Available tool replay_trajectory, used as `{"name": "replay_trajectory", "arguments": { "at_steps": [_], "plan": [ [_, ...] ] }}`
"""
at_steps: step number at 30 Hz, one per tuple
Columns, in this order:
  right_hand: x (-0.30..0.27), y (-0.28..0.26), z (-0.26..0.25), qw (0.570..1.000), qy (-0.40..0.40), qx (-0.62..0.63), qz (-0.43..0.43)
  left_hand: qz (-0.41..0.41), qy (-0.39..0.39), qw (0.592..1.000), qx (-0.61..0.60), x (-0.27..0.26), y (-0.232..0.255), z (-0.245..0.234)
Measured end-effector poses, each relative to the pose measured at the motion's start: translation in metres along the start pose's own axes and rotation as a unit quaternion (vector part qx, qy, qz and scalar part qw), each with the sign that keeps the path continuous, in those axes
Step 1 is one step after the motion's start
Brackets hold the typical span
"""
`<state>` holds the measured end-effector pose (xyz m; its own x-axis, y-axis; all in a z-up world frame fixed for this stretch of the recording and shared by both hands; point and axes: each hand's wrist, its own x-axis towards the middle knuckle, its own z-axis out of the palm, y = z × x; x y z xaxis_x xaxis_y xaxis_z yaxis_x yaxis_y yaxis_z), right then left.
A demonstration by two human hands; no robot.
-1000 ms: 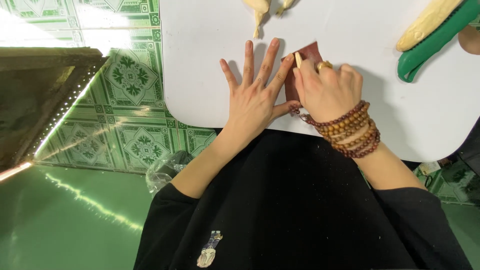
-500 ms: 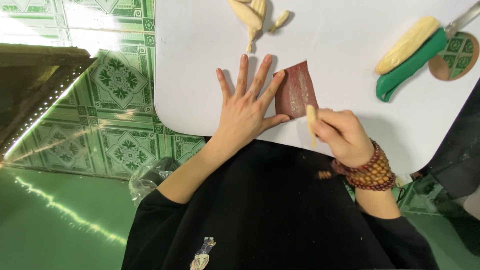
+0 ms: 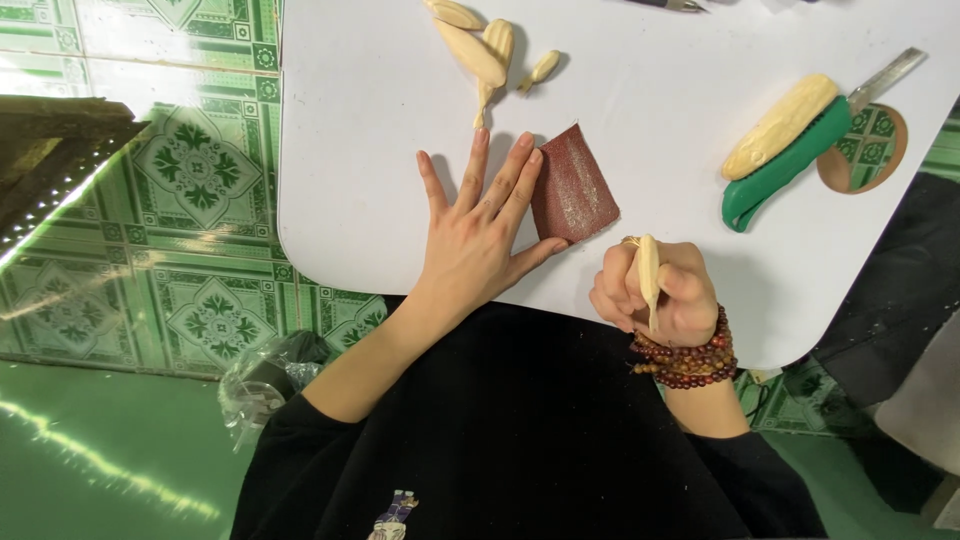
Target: Sanding small wooden components by hand using sandpaper on a flat surface
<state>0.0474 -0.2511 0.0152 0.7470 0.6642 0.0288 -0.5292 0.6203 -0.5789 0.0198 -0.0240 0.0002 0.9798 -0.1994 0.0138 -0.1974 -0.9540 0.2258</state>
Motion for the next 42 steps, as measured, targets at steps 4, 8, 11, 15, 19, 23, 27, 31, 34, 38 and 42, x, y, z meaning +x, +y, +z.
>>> {"name": "replay_trajectory", "arguments": {
  "at_steps": [4, 8, 11, 15, 19, 23, 27, 31, 34, 38, 42],
  "plan": [
    [0.001, 0.0, -0.011, 1.0, -0.002, -0.002, 0.021, -0.007, 0.003, 1.0, -0.015, 0.0, 0.0, 0.003],
    [0.0, 0.004, -0.018, 0.999, 0.039, -0.004, 0.032, -0.004, -0.001, 1.0, -0.012, 0.001, -0.001, 0.003],
    [0.005, 0.008, -0.018, 0.997, 0.074, 0.032, 0.015, -0.002, 0.004, 1.0, -0.02, 0.002, -0.002, 0.004],
    [0.015, 0.006, -0.012, 0.994, 0.107, 0.038, 0.009, -0.003, 0.005, 0.999, -0.032, 0.001, -0.003, 0.005],
    [0.008, 0.008, -0.02, 0.99, 0.135, 0.036, 0.027, -0.006, 0.002, 0.999, -0.037, 0.002, -0.005, 0.004],
    [0.004, 0.013, -0.023, 0.989, 0.146, 0.028, 0.027, -0.003, 0.005, 0.999, -0.039, 0.001, -0.006, 0.003],
    [-0.004, 0.015, -0.029, 0.98, 0.19, -0.031, 0.047, 0.0, -0.008, 0.999, -0.037, 0.001, -0.008, 0.003],
    [0.013, 0.018, -0.003, 0.963, 0.212, -0.161, 0.039, 0.0, -0.014, 0.999, -0.044, 0.001, -0.01, 0.003],
    [0.028, 0.023, 0.016, 0.834, 0.264, -0.485, 0.003, 0.003, -0.011, 0.999, -0.048, -0.001, -0.01, 0.004],
    [0.035, 0.022, 0.012, 0.525, 0.025, -0.841, -0.13, 0.0, -0.008, 0.997, -0.072, -0.001, -0.009, 0.005],
    [0.034, 0.021, 0.012, 0.461, -0.038, -0.878, -0.123, 0.0, -0.016, 0.995, -0.094, -0.005, -0.013, 0.0]
  ]
}}
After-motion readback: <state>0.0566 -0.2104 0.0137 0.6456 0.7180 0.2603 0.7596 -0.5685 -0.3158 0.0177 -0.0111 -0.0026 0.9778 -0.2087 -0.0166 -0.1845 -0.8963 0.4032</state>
